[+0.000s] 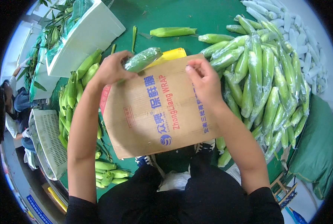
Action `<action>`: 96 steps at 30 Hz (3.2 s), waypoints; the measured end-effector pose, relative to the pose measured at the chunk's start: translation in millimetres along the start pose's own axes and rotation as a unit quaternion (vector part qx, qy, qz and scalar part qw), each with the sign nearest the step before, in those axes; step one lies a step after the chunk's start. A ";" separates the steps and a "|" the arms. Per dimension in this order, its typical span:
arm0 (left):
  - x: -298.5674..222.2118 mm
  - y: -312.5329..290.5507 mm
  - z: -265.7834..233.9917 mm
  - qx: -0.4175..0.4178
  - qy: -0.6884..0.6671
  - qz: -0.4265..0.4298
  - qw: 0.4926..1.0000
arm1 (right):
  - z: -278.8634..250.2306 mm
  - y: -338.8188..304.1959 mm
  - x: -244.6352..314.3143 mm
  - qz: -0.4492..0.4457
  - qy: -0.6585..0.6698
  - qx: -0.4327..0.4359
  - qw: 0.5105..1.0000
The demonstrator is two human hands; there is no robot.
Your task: The person takes ears of corn from a pile on the floor and wraps them individually in plastic wrap using a cardboard platform as a workspace.
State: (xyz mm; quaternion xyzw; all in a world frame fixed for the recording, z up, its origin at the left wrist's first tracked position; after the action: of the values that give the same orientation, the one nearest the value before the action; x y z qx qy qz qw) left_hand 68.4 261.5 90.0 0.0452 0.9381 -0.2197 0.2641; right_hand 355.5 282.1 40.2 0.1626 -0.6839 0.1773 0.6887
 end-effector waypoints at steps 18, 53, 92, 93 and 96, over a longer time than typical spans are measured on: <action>-75.4 -96.4 98.9 -0.058 0.147 -0.012 0.987 | 157.7 56.0 1.8 -0.248 -0.450 0.329 0.792; -38.2 -177.1 81.9 -0.225 -0.732 0.337 0.548 | 174.6 -158.3 -7.9 0.334 0.416 0.511 0.674; 126.4 -246.9 130.3 -0.568 -0.377 -0.179 0.709 | 38.0 -27.7 20.7 0.161 -0.574 0.151 0.788; 102.4 -233.7 106.5 -0.540 -0.334 -0.156 0.757 | 44.6 -26.2 15.3 0.155 -0.573 0.155 0.790; -5.9 -146.6 55.8 -0.361 -0.145 -0.008 0.921 | 53.6 -25.3 11.6 0.051 -0.518 0.145 0.841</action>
State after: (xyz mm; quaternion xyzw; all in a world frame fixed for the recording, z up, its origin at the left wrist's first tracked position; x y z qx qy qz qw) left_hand 70.5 105.5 107.3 -0.0931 0.9055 0.1281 0.3937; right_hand 319.9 235.0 52.8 0.2933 -0.9150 0.1991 0.1925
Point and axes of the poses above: each hand's wrist, its own y-axis towards the middle knuckle, its own z-axis out of the palm, x = y × z, the point moved 7 cm from there along y, towards the middle knuckle, and after that the axes turned 12 degrees about x, right-handed, at the moved point
